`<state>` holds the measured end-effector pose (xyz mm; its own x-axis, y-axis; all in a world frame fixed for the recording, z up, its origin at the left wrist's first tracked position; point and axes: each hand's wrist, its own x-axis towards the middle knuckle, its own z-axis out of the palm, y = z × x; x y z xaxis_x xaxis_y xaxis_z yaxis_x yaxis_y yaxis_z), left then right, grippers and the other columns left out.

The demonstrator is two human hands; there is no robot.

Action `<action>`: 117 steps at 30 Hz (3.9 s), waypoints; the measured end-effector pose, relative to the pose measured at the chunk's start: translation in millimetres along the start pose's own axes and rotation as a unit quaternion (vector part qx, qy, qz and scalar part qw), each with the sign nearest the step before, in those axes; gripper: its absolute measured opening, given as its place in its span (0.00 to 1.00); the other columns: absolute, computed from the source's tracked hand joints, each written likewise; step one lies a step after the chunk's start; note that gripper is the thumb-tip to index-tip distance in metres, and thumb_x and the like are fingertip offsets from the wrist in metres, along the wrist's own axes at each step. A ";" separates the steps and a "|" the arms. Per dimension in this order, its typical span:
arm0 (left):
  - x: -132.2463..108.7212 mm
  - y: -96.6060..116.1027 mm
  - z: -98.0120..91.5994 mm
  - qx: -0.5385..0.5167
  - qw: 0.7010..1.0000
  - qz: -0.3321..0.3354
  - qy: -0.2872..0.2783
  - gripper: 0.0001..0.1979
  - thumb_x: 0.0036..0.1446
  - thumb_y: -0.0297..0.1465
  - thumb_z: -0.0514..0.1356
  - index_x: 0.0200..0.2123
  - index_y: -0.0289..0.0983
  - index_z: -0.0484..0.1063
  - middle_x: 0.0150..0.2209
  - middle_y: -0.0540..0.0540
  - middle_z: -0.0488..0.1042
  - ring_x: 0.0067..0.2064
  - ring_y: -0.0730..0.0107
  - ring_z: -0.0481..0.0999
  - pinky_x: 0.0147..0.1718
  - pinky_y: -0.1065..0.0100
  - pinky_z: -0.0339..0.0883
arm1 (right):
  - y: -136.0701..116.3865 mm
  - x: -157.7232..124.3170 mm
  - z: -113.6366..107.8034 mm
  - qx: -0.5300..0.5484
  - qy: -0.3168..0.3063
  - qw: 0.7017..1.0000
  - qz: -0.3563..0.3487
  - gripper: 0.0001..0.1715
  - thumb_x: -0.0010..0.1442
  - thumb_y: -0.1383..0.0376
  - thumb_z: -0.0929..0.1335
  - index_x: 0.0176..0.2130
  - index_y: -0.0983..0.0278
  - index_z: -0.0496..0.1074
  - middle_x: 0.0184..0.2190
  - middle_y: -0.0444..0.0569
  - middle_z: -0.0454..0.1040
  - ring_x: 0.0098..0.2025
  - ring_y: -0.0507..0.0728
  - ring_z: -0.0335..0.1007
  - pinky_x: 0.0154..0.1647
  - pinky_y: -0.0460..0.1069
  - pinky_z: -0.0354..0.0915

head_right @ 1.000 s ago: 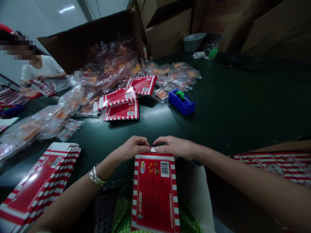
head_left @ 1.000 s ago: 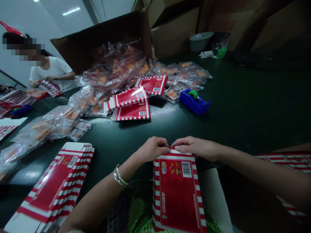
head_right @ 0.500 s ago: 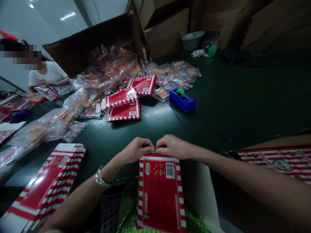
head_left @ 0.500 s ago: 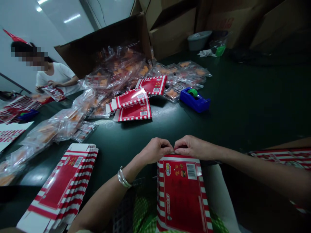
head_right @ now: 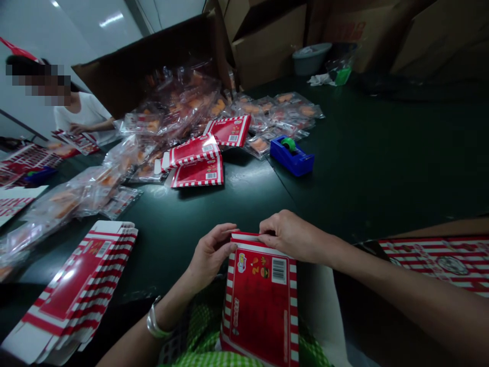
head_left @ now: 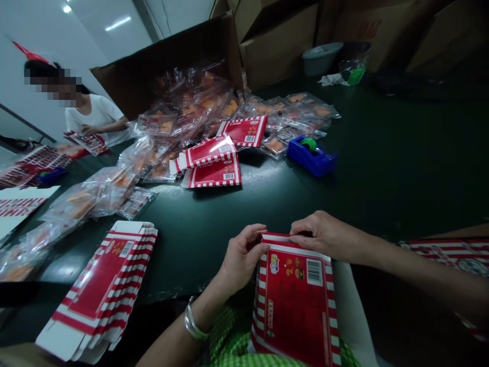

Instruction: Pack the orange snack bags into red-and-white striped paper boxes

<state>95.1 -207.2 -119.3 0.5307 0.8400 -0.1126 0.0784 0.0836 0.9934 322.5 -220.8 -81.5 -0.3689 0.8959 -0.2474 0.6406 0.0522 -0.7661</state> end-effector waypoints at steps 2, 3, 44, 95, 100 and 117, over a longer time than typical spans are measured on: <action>2.0 -0.3 0.6 0.041 0.999 0.016 0.005 0.13 0.57 0.30 0.60 0.46 0.38 0.70 0.43 0.46 0.77 0.43 0.67 0.75 0.43 0.68 0.69 | -0.6 1.4 0.6 -0.035 0.011 0.999 0.007 0.18 0.58 0.55 0.64 0.27 0.62 0.77 0.23 0.49 0.76 0.23 0.54 0.67 0.22 0.47 0.57; 3.1 -1.0 1.0 0.060 0.998 0.021 0.008 0.12 0.57 0.30 0.60 0.46 0.38 0.71 0.42 0.46 0.77 0.42 0.67 0.75 0.43 0.68 0.68 | -1.4 2.1 0.8 -0.053 0.015 0.998 0.011 0.17 0.58 0.56 0.65 0.26 0.62 0.76 0.22 0.49 0.75 0.23 0.53 0.66 0.21 0.48 0.56; 11.7 -23.9 7.9 -0.038 0.996 -0.079 0.003 0.14 0.52 0.41 0.63 0.34 0.35 0.74 0.28 0.50 0.73 0.29 0.71 0.72 0.30 0.70 0.65 | 28.8 -54.0 71.8 0.271 0.279 0.916 0.103 0.25 0.55 0.45 0.68 0.42 0.58 0.79 0.49 0.53 0.77 0.54 0.65 0.70 0.57 0.61 0.65; 12.8 102.5 2.4 0.250 0.832 0.457 0.193 0.08 0.58 0.23 0.59 0.39 0.38 0.76 0.42 0.43 0.76 0.43 0.69 0.77 0.42 0.67 0.73 | -39.0 -32.3 -35.6 0.459 0.305 0.832 -0.057 0.20 0.45 0.56 0.78 0.24 0.67 0.71 0.16 0.41 0.67 0.14 0.46 0.58 0.14 0.42 0.56; 4.1 103.3 22.7 0.393 0.662 0.625 0.130 0.10 0.57 0.18 0.59 0.39 0.35 0.74 0.42 0.42 0.77 0.50 0.62 0.76 0.52 0.54 0.70 | -61.9 -34.0 1.6 0.578 0.218 0.781 -0.094 0.22 0.44 0.57 0.79 0.20 0.67 0.68 0.15 0.40 0.68 0.12 0.44 0.55 0.12 0.41 0.57; -23.2 108.2 18.3 0.253 0.820 0.509 0.072 0.10 0.55 0.19 0.61 0.36 0.39 0.75 0.45 0.47 0.78 0.46 0.67 0.79 0.48 0.65 0.75 | -54.3 -18.8 56.1 0.615 0.226 0.737 -0.170 0.31 0.47 0.41 0.72 0.32 0.65 0.68 0.19 0.43 0.73 0.16 0.48 0.66 0.15 0.41 0.62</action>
<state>106.7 -227.5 -9.6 0.4369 0.3937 0.8088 0.0162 -0.9024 0.4306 256.9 -265.3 -68.4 0.0717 0.9931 0.0925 -0.6332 0.1170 -0.7651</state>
